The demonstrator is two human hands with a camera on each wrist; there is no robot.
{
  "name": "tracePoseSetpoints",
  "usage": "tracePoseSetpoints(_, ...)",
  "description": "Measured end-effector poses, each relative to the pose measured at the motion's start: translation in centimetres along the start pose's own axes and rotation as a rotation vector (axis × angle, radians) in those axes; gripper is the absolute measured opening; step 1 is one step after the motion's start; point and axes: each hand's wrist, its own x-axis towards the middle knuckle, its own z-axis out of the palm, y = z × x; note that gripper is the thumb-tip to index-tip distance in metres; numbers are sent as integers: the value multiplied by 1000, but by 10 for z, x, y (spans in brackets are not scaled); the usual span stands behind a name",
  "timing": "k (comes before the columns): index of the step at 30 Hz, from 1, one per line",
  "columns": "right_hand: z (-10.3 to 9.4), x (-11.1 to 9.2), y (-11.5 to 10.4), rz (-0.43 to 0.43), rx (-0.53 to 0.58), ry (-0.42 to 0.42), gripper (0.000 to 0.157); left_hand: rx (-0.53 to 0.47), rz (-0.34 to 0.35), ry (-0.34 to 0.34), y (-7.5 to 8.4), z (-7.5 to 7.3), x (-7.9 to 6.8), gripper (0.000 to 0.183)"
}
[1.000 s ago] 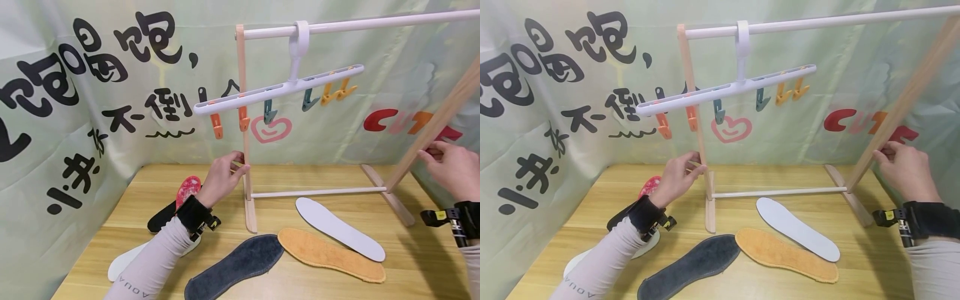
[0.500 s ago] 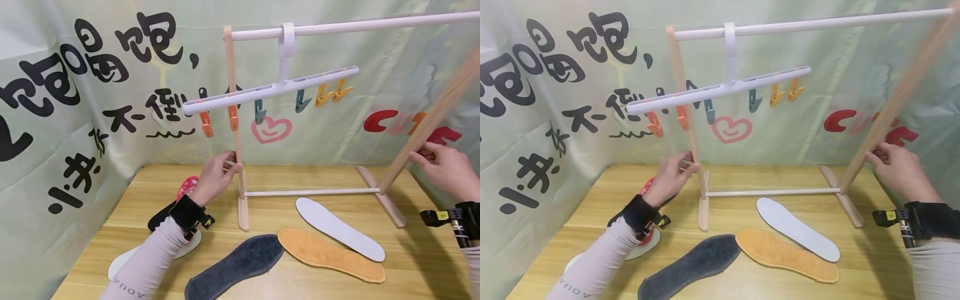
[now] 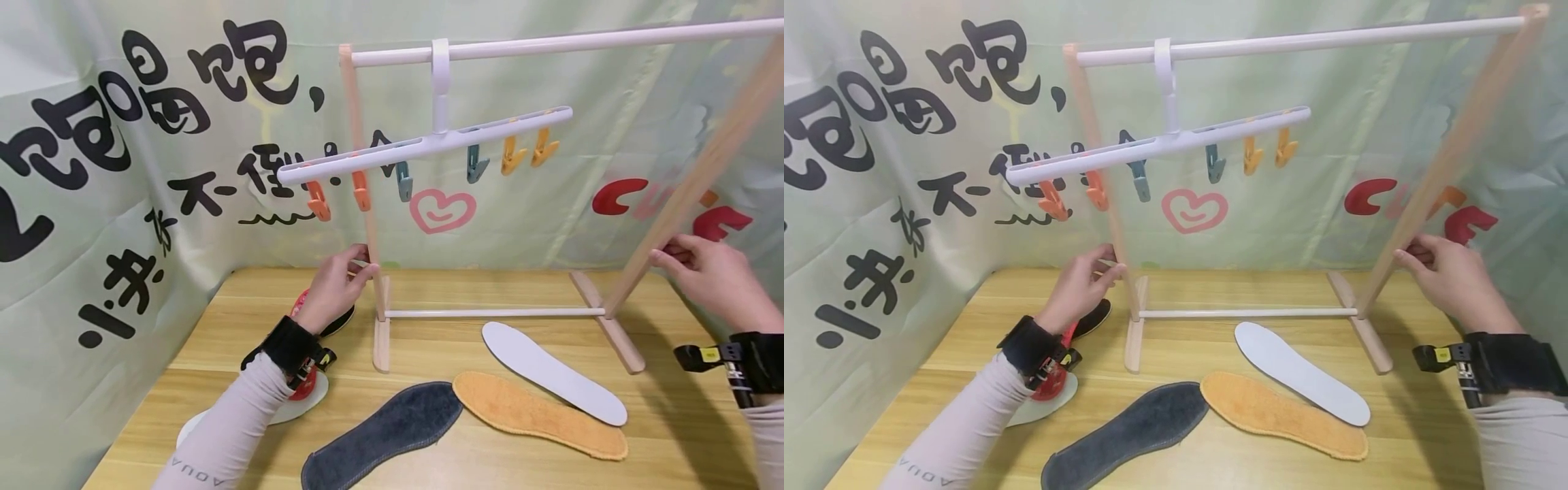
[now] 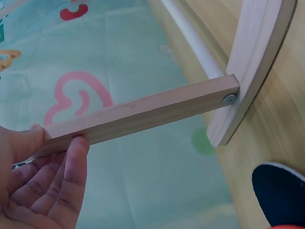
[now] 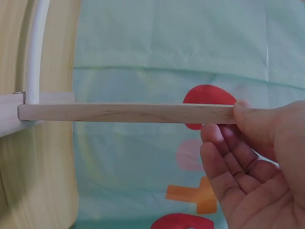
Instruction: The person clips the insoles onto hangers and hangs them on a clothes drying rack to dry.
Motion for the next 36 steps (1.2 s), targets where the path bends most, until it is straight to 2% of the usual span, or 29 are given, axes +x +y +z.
tracePoseSetpoints(10, 7, -6, -15, -39, 24, 15, 41, 37, 21, 25, -14, -14, -3, 26)
tracePoseSetpoints(16, 11, -10, -21, -78, 54, 32, 41, 41, -16, 20, -20, -23, -7, 28)
tracePoseSetpoints(26, 14, -17, -33, -78, 101, 5, 38, 35, -52, 1, -31, -38, -12, 32)
tracePoseSetpoints(36, 16, -22, -43, -104, 116, 2, 37, 62, -41, 0, -38, -47, -15, 34)
